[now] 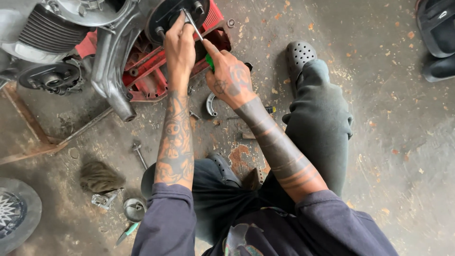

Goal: The person sits on the floor of a motorcycle repair workshop in front of an engine mounted on a red stand. They use a screwdriver to unscrew fasteners from the engine casing, set parts on the floor, and then fit a small metal component onto a curved brake shoe part by hand.

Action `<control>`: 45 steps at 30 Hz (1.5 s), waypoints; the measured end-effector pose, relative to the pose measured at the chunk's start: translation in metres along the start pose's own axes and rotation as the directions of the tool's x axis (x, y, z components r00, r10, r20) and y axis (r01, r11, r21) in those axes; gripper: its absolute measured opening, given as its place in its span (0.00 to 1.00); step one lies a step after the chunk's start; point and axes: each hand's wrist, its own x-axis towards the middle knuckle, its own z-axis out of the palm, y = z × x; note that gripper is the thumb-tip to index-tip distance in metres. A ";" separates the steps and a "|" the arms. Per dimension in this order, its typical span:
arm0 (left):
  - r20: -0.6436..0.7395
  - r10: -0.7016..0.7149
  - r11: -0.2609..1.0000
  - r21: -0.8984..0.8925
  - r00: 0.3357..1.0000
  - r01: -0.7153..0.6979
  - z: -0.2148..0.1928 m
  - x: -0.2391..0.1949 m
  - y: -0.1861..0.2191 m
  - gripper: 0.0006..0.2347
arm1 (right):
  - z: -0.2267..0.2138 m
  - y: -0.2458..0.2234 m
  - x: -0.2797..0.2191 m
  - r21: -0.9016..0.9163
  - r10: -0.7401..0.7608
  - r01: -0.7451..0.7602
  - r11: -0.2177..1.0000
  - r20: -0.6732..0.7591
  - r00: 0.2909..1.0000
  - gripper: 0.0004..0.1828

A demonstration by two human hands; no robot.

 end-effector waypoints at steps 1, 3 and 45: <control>0.007 0.050 0.995 0.083 0.999 -0.050 -0.002 0.000 0.008 0.21 | -0.001 0.000 0.001 -0.001 0.005 -0.005 1.000 -0.003 1.000 0.38; 0.010 0.044 0.986 0.158 0.999 -0.045 -0.006 -0.001 0.021 0.20 | -0.003 -0.003 0.002 -0.004 0.011 -0.011 1.000 0.006 1.000 0.38; 0.078 -0.180 0.906 0.401 0.981 0.134 -0.011 -0.025 0.043 0.26 | -0.001 0.010 0.014 0.311 0.098 -0.186 0.932 0.277 0.956 0.33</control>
